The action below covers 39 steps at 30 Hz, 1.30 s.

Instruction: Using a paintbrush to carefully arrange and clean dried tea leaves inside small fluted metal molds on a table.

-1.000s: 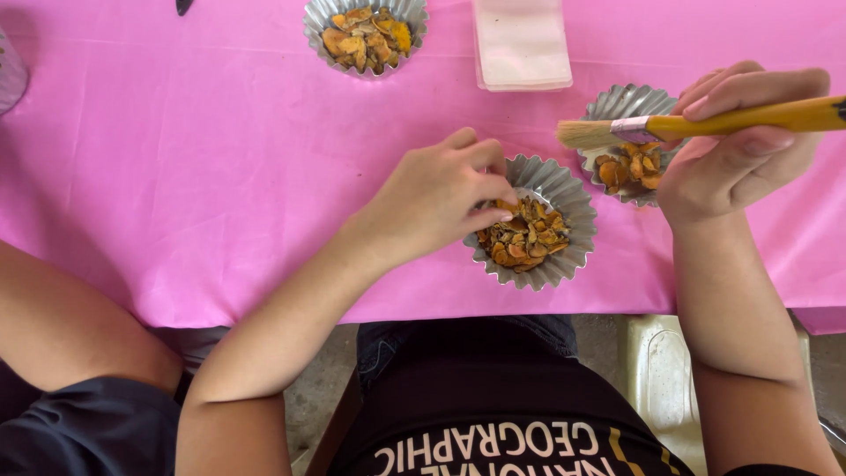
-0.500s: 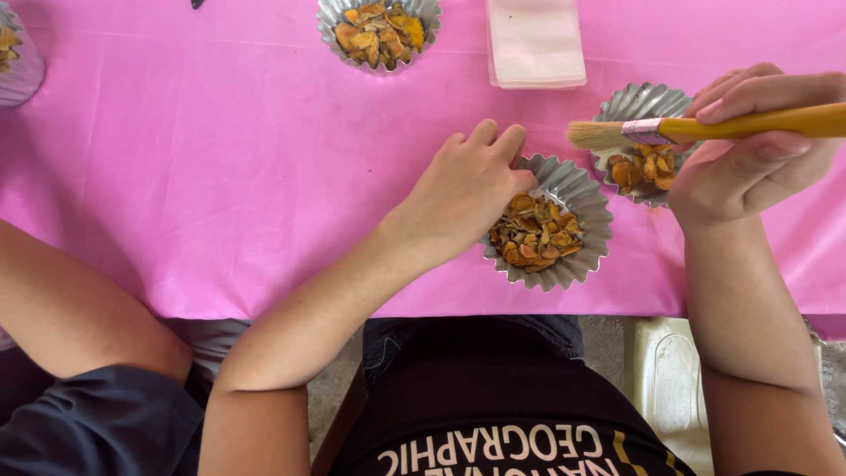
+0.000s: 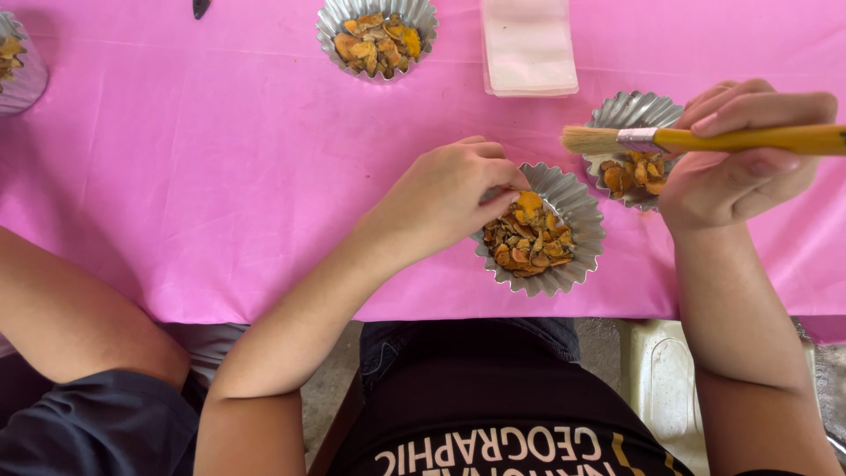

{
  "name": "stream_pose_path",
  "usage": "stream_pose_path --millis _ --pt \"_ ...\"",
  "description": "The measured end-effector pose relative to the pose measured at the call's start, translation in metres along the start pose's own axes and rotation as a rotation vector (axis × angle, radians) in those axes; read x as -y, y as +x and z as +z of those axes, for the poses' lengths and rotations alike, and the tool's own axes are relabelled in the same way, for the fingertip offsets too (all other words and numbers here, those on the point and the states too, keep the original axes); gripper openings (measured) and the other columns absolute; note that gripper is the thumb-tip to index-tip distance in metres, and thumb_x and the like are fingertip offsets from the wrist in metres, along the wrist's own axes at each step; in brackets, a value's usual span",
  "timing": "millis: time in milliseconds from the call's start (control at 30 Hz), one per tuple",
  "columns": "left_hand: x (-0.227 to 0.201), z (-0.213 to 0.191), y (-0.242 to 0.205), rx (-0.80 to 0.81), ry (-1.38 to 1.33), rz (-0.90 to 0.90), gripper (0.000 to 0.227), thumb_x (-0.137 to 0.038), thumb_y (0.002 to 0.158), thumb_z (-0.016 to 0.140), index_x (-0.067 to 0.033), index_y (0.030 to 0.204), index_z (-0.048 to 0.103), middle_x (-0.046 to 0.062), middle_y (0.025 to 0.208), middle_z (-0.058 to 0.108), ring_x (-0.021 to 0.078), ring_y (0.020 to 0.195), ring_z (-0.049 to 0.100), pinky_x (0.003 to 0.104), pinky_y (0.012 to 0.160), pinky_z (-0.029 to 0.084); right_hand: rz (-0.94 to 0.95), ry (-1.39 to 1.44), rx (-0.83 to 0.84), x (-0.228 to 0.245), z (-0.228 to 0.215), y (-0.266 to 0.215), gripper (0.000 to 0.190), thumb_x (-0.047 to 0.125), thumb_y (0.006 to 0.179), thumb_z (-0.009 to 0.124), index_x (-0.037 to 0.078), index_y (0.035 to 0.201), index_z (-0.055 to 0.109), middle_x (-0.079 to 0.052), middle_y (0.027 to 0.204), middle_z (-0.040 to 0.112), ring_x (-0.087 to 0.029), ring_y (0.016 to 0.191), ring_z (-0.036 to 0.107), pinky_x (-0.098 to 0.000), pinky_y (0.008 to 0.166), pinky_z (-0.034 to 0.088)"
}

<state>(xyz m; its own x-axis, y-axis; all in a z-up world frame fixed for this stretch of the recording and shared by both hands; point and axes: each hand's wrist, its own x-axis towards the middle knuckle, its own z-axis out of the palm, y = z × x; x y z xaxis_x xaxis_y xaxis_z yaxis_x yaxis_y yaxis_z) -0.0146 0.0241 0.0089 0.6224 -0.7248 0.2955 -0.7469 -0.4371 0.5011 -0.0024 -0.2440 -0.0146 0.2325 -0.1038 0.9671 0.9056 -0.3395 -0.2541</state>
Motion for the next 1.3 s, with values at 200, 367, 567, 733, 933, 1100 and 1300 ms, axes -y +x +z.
stream_pose_path --millis 200,367,567,733,933,1100,1300 --pt "0.004 0.005 0.004 -0.104 -0.514 -0.372 0.012 -0.016 0.085 0.077 -0.0151 0.096 0.082 -0.002 0.088 0.082 0.0062 0.08 0.075 0.021 0.078 0.062 -0.238 0.223 0.005 -0.008 -0.001 -0.01 0.037 0.038 0.114 0.045 0.003 0.102 0.048 -0.007 0.087 0.048 -0.02 0.052 0.045 -0.0337 0.038 0.041" --pt "0.012 -0.002 0.005 -0.129 -0.841 -0.531 0.01 -0.018 0.084 0.081 -0.0089 0.088 0.082 0.001 0.072 0.077 0.0028 0.059 0.063 0.016 0.054 0.049 -0.147 0.029 0.722 0.031 -0.001 -0.01 0.019 0.015 0.103 0.05 0.01 0.093 0.065 -0.008 0.076 0.067 -0.027 0.061 0.06 -0.0417 0.061 0.049" --pt "0.015 -0.002 0.003 -0.147 -0.835 -0.591 0.007 -0.013 0.086 0.078 -0.0073 0.084 0.08 0.003 0.069 0.076 0.0057 0.059 0.069 0.017 0.061 0.058 -0.35 0.212 0.399 -0.013 -0.007 -0.022 0.025 0.017 0.111 0.045 0.007 0.091 0.055 -0.001 0.065 0.055 -0.015 0.044 0.052 -0.0335 0.032 0.042" --pt "0.02 0.008 0.004 -0.175 -0.864 -0.558 0.005 -0.007 0.081 0.075 -0.006 0.077 0.077 0.005 0.066 0.076 0.0066 0.058 0.07 0.018 0.054 0.057 -0.297 -0.097 0.664 0.021 0.015 -0.005 0.021 0.022 0.108 0.049 0.006 0.1 0.06 -0.008 0.071 0.061 -0.022 0.053 0.05 -0.0373 0.051 0.042" --pt "0.015 0.003 0.003 -0.173 -0.867 -0.505 0.005 -0.006 0.085 0.074 -0.0047 0.081 0.077 0.005 0.067 0.074 0.0056 0.055 0.066 0.017 0.052 0.055 -0.285 -0.038 0.676 0.034 0.001 0.002 0.022 0.02 0.106 0.048 0.008 0.092 0.06 -0.006 0.07 0.063 -0.022 0.054 0.056 -0.0356 0.05 0.044" --pt "0.019 0.009 0.001 -0.25 -0.742 -0.45 0.006 -0.009 0.079 0.074 -0.009 0.074 0.077 0.002 0.069 0.076 0.0037 0.059 0.065 0.018 0.05 0.05 -0.314 -0.123 0.631 0.006 0.004 -0.006 0.041 0.039 0.11 0.04 0.008 0.093 0.062 -0.005 0.063 0.059 -0.019 0.049 0.054 -0.0368 0.047 0.048" --pt "0.017 0.02 -0.002 -0.254 -0.303 -0.215 0.005 -0.027 0.081 0.081 -0.0236 0.084 0.077 -0.005 0.094 0.054 0.015 0.095 0.053 0.035 0.091 0.048 -0.196 -0.073 0.408 -0.003 -0.018 0.003 0.063 0.043 0.112 0.036 -0.01 0.089 0.06 -0.014 0.059 0.057 -0.031 0.049 0.059 -0.0433 0.044 0.045"
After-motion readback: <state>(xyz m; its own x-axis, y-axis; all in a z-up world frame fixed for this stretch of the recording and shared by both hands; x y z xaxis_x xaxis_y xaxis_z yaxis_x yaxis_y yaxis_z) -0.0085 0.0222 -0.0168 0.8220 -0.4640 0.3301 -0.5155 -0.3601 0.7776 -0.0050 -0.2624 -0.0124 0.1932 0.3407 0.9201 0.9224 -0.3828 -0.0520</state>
